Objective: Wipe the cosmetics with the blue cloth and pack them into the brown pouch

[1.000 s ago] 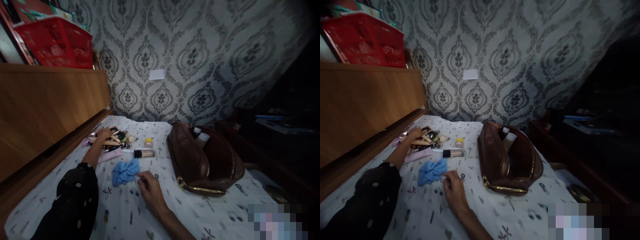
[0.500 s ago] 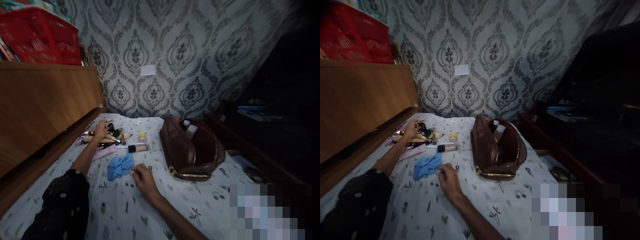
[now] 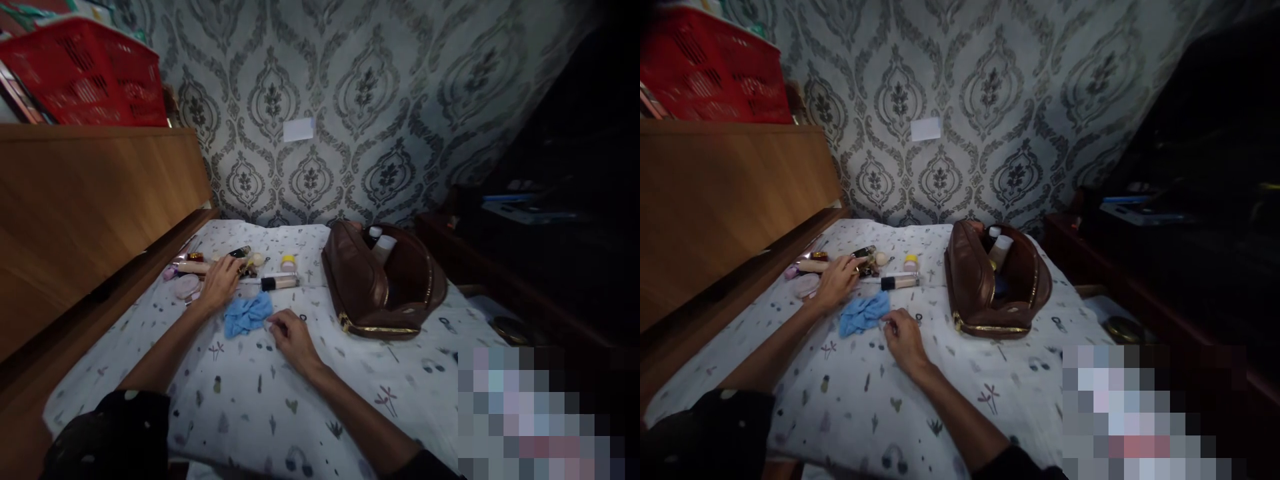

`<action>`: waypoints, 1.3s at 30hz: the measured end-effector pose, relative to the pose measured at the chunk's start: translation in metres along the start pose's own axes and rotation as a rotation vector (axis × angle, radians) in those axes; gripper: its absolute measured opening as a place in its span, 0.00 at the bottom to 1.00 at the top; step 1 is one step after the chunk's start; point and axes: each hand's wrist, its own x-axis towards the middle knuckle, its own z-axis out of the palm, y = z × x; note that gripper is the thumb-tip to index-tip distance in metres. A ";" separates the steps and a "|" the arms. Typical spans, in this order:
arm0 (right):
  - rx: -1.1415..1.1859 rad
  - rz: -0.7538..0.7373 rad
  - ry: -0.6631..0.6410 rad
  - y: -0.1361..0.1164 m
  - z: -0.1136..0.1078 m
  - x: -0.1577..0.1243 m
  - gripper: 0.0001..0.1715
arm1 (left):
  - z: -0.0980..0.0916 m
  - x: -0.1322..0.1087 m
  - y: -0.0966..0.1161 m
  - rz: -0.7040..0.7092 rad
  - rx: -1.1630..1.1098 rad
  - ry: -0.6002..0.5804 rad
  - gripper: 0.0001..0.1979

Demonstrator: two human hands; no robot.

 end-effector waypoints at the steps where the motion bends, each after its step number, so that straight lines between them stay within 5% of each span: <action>1: 0.007 0.006 -0.004 0.000 0.000 0.000 0.13 | 0.001 -0.004 0.002 0.032 -0.007 -0.018 0.15; 4: 0.036 0.031 -0.015 0.000 0.000 0.000 0.14 | 0.004 -0.010 0.005 0.067 -0.051 -0.056 0.14; 11: 0.146 0.123 0.024 -0.001 0.002 -0.002 0.14 | 0.029 -0.008 0.010 -0.257 -0.057 -0.066 0.22; 17: 0.398 0.261 0.019 0.009 0.004 0.003 0.15 | 0.040 -0.002 0.014 -0.357 -0.312 0.089 0.27; 23: 0.294 0.145 0.139 0.015 0.000 0.008 0.26 | 0.009 -0.020 0.060 -0.146 -0.421 0.195 0.20; 28: 0.034 -0.077 0.181 0.019 -0.015 0.012 0.40 | -0.010 -0.046 0.094 0.087 -0.471 0.048 0.17; 31: -0.132 -0.120 0.115 0.024 -0.022 0.014 0.34 | -0.013 -0.058 0.093 0.162 -0.435 -0.060 0.21; 35: -0.253 -0.172 0.007 0.029 -0.024 0.012 0.34 | -0.006 -0.077 0.073 0.053 -0.283 -0.101 0.29; 39: -0.319 -0.214 -0.065 0.029 -0.023 0.010 0.35 | 0.005 -0.091 0.057 0.016 -0.340 -0.125 0.25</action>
